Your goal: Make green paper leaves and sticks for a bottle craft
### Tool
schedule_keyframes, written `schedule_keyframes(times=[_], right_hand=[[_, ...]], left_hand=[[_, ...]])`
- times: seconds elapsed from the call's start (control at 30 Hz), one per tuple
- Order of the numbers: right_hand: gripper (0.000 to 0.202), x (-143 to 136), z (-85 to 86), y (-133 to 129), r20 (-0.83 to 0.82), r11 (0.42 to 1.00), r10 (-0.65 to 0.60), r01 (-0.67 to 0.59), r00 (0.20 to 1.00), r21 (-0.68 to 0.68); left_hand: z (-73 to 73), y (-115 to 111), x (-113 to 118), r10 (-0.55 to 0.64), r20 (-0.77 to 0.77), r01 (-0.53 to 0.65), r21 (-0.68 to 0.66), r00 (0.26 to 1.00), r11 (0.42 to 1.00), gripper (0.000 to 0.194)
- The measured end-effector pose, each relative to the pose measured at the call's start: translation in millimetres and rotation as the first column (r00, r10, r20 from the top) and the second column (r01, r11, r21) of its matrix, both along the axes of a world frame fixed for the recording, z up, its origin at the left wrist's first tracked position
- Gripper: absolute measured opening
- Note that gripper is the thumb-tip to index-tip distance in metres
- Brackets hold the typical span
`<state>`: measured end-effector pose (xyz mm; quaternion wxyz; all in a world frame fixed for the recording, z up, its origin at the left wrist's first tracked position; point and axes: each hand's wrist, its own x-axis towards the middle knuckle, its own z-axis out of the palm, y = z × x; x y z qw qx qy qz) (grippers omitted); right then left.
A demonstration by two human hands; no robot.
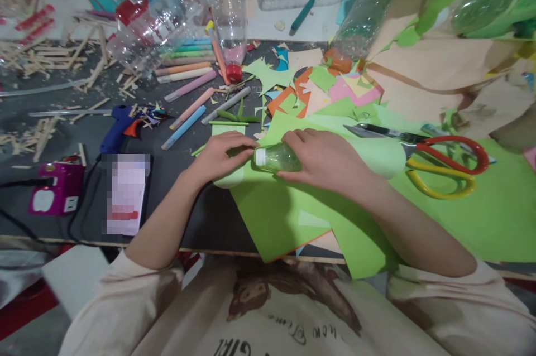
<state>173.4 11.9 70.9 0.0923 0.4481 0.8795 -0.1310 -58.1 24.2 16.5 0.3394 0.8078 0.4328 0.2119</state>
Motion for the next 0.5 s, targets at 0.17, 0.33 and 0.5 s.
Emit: schedule_keyframes(times=[0.17,0.33,0.5], right_hand=[[0.047,0.0,-0.4,-0.4,0.001,1.000,0.002,-0.002,1.000,-0.005],[0.044,1.1,-0.9,-1.8,-0.014,1.000,0.014,-0.014,1.000,0.018],[0.041,0.9,-1.2,-3.1,-0.008,0.999,0.020,-0.019,1.000,0.047]], left_hand=[[-0.9,-2.0,0.7,-0.022,-0.035,0.025,0.062,0.999,0.998,0.044],[-2.5,-2.5,1.0,-0.049,-0.098,0.060,0.112,0.994,0.992,0.046],[-5.2,-2.7,2.1,-0.053,-0.122,0.071,0.144,0.991,0.987,0.045]])
